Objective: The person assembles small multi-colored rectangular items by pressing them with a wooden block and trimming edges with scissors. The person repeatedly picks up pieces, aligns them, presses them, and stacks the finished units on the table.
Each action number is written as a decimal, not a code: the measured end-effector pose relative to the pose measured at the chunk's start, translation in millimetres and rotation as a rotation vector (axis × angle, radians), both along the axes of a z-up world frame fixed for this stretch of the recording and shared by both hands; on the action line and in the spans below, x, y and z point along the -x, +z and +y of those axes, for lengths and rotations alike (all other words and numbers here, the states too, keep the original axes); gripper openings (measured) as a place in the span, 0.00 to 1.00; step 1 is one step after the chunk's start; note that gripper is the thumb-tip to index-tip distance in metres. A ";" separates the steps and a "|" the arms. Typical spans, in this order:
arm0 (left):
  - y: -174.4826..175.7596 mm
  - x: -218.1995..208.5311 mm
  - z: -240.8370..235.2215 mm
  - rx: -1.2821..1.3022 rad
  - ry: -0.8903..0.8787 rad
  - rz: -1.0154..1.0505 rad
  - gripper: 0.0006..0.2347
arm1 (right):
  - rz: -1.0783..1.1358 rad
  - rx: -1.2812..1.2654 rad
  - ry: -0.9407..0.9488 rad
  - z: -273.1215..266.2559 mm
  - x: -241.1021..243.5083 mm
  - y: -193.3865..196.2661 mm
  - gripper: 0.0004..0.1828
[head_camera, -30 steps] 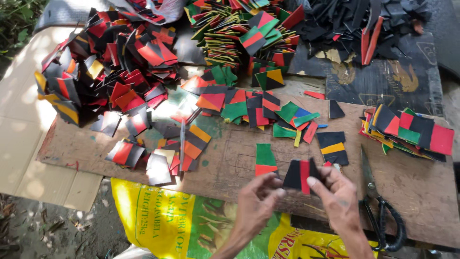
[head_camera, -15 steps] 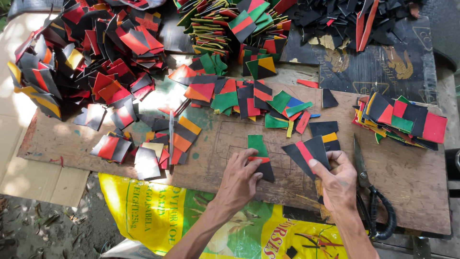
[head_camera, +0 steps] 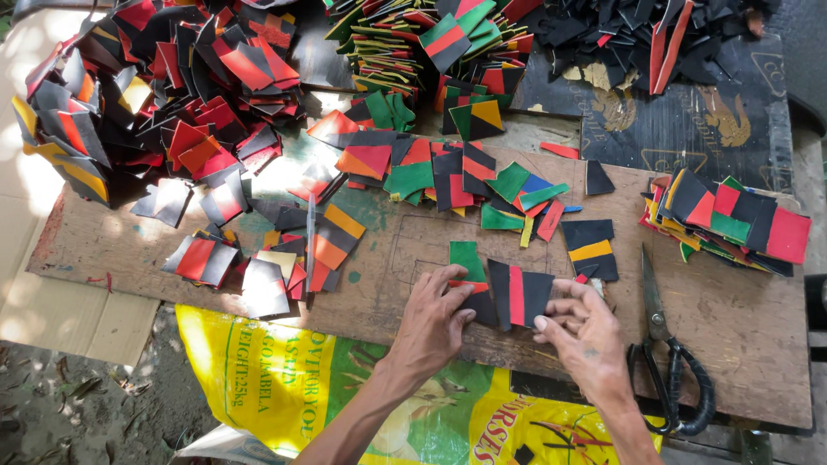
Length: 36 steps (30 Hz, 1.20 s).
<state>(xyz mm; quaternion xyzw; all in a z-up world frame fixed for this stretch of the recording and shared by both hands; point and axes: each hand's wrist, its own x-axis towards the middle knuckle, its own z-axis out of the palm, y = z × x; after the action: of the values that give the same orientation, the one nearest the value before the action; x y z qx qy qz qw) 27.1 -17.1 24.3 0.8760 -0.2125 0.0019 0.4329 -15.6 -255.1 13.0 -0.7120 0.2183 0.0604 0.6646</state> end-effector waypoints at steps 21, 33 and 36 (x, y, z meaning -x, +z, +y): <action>8.3 1.5 18.4 0.063 0.180 0.077 0.22 | -0.443 0.757 0.556 8.0 -21.5 54.0 0.46; 16.5 2.9 14.6 0.038 0.143 0.111 0.26 | -0.391 0.682 0.577 4.5 -19.1 54.2 0.44; 15.2 2.5 20.5 0.073 0.137 0.042 0.26 | -0.389 0.655 0.585 5.3 -20.2 53.3 0.43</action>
<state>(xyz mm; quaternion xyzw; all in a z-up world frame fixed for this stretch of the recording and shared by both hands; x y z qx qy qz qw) 24.6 3.4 39.5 0.8720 -0.1429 0.0208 0.4676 4.5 -249.8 66.3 -0.9136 -0.1119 0.0385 0.3890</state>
